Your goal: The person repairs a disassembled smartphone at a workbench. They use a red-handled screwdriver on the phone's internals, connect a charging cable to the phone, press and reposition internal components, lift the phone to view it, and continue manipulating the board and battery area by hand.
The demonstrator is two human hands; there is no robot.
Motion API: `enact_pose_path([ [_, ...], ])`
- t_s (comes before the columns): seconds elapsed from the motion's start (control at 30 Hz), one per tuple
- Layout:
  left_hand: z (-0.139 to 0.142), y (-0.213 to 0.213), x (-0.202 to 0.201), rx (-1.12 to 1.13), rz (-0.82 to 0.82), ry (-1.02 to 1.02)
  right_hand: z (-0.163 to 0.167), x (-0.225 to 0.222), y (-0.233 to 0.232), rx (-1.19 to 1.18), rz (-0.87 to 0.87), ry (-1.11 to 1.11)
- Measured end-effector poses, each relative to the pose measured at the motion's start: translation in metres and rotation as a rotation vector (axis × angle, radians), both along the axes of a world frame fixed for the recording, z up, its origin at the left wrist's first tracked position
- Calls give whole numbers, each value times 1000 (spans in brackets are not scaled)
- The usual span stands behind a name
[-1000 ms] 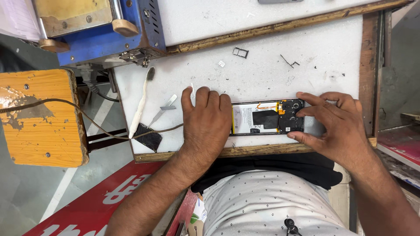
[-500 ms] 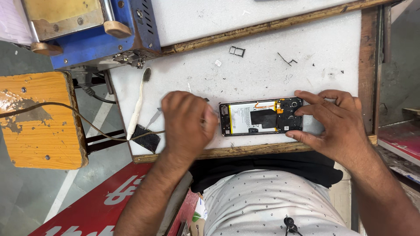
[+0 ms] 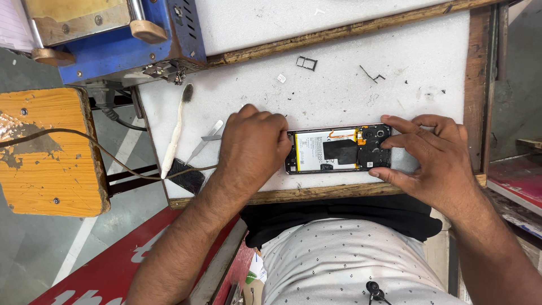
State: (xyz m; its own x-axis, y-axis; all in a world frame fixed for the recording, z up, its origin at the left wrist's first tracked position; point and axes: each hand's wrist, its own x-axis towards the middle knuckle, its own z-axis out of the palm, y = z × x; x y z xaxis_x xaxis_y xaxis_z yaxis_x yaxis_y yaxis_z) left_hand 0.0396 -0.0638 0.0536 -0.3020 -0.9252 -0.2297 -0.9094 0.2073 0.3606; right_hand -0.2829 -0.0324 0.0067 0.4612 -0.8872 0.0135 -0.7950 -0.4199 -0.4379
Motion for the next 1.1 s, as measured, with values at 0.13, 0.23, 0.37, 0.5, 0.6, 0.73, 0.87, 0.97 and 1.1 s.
enact_pose_path([
  [0.13,-1,-9,5,-161,-335,-186,0,0,0,11,2,-46],
  [0.23,-2,-12,18,-278,-440,-100,-2,0,-1,3,8,-26],
  [0.37,-1,-13,26,-113,-356,22,-3,1,-1,-4,12,-44],
  [0.5,5,-15,23,-3,-257,131,-2,0,2,3,-3,-71],
  [0.6,5,-20,18,-30,-277,39,-3,1,-2,-14,12,-55],
  [0.73,1,-20,14,-118,-482,-169,-1,1,-3,-16,25,-36],
  [0.87,0,-18,23,-202,-476,-52,1,2,-2,-4,5,-39],
  [0.97,3,-14,28,-95,-351,59,1,3,-1,2,11,-87],
  [1.1,9,-14,23,-44,-276,89,1,3,-2,-13,10,-77],
])
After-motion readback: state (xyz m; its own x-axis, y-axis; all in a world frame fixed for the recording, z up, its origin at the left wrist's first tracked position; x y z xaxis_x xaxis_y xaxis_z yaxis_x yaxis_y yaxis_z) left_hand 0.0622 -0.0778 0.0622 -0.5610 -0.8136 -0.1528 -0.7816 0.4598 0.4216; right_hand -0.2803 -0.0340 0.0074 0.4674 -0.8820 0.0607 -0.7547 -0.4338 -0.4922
